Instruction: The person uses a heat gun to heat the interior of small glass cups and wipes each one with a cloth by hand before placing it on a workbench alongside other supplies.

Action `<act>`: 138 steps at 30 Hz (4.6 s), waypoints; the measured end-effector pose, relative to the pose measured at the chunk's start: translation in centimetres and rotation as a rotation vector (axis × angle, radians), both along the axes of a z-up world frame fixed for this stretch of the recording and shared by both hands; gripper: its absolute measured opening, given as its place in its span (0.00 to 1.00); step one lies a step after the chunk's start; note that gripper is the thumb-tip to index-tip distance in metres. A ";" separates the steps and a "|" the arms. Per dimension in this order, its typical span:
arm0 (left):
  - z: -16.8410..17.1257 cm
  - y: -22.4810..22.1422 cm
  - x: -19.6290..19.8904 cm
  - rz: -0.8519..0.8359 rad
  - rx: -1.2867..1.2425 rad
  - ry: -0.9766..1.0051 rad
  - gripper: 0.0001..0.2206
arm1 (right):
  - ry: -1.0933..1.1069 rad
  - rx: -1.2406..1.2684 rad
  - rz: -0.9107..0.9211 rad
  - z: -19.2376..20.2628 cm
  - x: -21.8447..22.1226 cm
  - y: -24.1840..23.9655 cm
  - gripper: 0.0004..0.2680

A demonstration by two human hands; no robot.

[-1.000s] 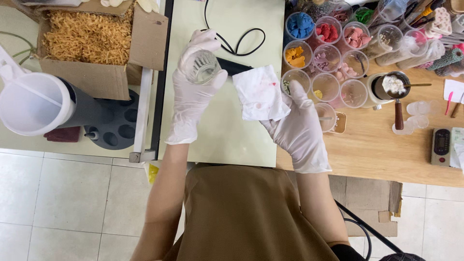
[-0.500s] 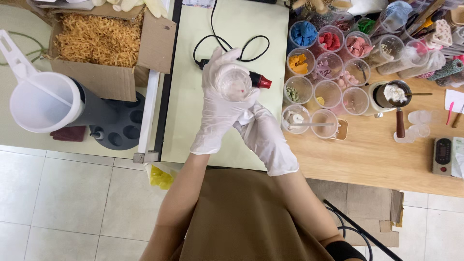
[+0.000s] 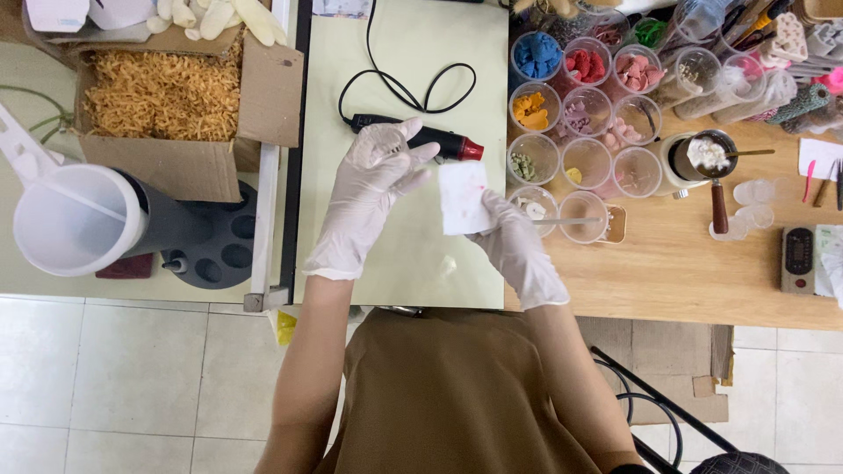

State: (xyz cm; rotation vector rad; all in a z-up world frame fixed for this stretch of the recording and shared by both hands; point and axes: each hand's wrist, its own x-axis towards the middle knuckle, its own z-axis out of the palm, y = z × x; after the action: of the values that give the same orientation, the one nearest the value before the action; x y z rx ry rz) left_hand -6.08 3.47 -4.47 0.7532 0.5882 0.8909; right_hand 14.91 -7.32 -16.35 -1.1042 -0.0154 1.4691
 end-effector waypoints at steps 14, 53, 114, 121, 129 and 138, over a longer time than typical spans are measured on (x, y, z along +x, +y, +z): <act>-2.8 -1.7 1.7 -0.214 -0.237 -0.437 0.44 | -1.382 0.422 0.076 13.4 -5.1 -2.7 0.31; -2.9 -14.7 26.3 -0.285 -0.309 -0.046 0.43 | -1.057 -0.012 -0.520 3.5 43.4 -22.8 0.32; -2.7 -20.5 33.1 0.419 -0.231 0.266 0.40 | -1.705 -0.707 0.358 1.6 61.1 -16.5 0.20; -5.1 -15.3 24.0 0.382 -0.183 0.135 0.38 | -1.798 -0.299 0.227 13.7 45.8 -13.5 0.19; -3.9 -12.9 6.7 0.245 0.162 0.509 0.30 | -1.741 0.317 0.534 16.9 17.1 -4.0 0.20; -5.6 -15.3 -1.9 0.087 0.472 0.765 0.41 | -1.340 0.316 0.818 11.0 -6.3 -3.0 0.23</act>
State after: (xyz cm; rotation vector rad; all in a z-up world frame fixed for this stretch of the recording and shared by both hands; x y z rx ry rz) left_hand -8.01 -11.87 -10.08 1.5325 1.1044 0.8153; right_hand 8.64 -10.30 -5.33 -1.7015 -1.7236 1.0249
